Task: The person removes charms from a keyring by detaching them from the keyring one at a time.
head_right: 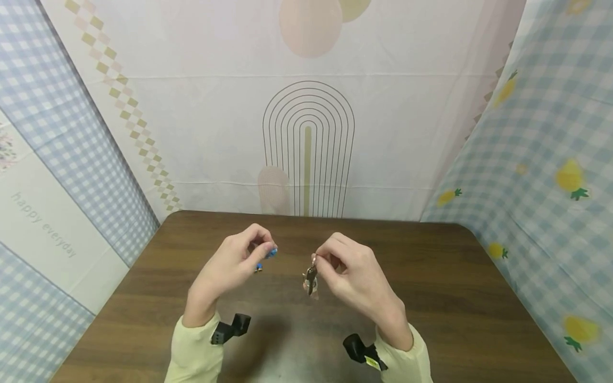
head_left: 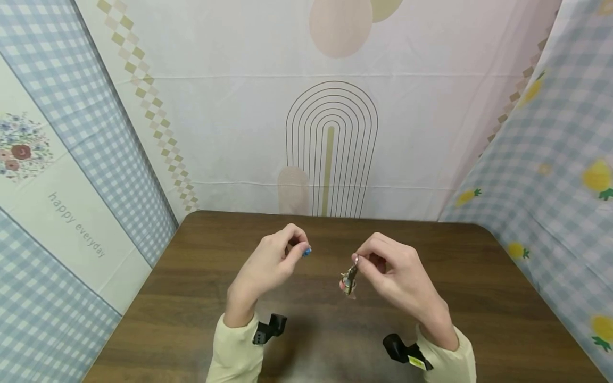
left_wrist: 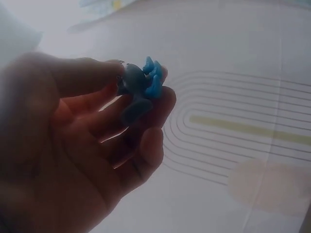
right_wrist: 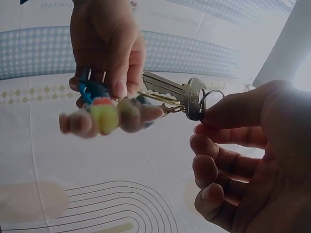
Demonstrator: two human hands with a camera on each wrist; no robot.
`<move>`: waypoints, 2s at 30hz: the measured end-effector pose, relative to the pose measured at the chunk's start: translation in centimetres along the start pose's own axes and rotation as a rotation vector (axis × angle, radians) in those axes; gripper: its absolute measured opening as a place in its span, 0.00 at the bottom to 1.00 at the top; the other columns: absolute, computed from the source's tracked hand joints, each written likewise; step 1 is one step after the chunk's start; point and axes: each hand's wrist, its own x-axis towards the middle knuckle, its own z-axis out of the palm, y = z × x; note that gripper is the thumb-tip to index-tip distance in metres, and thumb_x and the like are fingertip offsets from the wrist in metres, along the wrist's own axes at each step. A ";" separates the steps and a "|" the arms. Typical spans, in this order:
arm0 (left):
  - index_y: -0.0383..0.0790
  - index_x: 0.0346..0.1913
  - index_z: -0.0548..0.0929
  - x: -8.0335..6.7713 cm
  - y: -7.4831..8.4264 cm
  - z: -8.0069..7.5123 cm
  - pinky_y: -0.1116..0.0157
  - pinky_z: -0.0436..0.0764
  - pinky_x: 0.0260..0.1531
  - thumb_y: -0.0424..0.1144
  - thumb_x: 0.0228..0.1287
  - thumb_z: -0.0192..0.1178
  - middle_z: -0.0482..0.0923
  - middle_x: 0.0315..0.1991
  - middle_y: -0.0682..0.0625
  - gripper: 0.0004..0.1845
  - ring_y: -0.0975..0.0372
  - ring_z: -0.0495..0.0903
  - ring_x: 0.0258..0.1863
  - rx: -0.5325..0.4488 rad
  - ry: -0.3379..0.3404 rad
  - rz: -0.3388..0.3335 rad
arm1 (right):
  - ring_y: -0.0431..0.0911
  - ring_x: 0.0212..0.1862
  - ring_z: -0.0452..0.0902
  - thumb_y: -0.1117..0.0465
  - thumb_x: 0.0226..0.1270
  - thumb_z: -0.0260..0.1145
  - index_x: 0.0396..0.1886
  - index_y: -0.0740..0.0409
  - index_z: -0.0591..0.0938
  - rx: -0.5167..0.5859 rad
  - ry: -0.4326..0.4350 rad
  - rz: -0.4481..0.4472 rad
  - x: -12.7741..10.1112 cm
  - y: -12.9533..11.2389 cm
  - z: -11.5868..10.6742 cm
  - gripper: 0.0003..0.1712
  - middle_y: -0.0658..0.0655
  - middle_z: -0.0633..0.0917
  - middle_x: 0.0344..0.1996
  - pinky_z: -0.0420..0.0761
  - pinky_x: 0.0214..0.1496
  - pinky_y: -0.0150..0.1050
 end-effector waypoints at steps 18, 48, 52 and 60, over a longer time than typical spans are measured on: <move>0.44 0.38 0.76 0.4 -3.8 -0.1 0.68 0.81 0.26 0.37 0.73 0.54 0.79 0.32 0.52 0.03 0.64 0.77 0.21 -0.054 -0.115 -0.200 | 0.32 0.24 0.67 0.74 0.56 0.66 0.26 0.44 0.81 0.004 0.003 0.005 0.0 0.1 -0.2 0.17 0.39 0.77 0.25 0.66 0.24 0.22; 0.43 0.29 0.79 -0.7 -12.6 2.8 0.66 0.71 0.31 0.33 0.68 0.56 0.77 0.25 0.54 0.08 0.62 0.73 0.25 0.206 -0.388 -0.507 | 0.32 0.25 0.66 0.74 0.57 0.65 0.27 0.44 0.80 -0.007 -0.042 0.012 -0.1 0.2 -0.3 0.17 0.38 0.76 0.25 0.65 0.25 0.22; 0.43 0.29 0.79 -0.9 -13.1 3.3 0.65 0.70 0.28 0.33 0.68 0.56 0.76 0.26 0.52 0.08 0.61 0.71 0.25 0.247 -0.416 -0.538 | 0.32 0.25 0.66 0.74 0.57 0.65 0.27 0.44 0.80 -0.007 -0.040 0.008 -0.1 0.2 -0.2 0.17 0.38 0.76 0.25 0.65 0.25 0.21; 0.43 0.28 0.78 -0.9 -13.7 3.6 0.64 0.68 0.28 0.33 0.67 0.55 0.74 0.25 0.51 0.09 0.60 0.70 0.25 0.298 -0.438 -0.578 | 0.31 0.25 0.66 0.74 0.57 0.65 0.28 0.44 0.81 -0.006 -0.037 0.000 -0.1 0.3 -0.2 0.16 0.38 0.77 0.25 0.66 0.25 0.22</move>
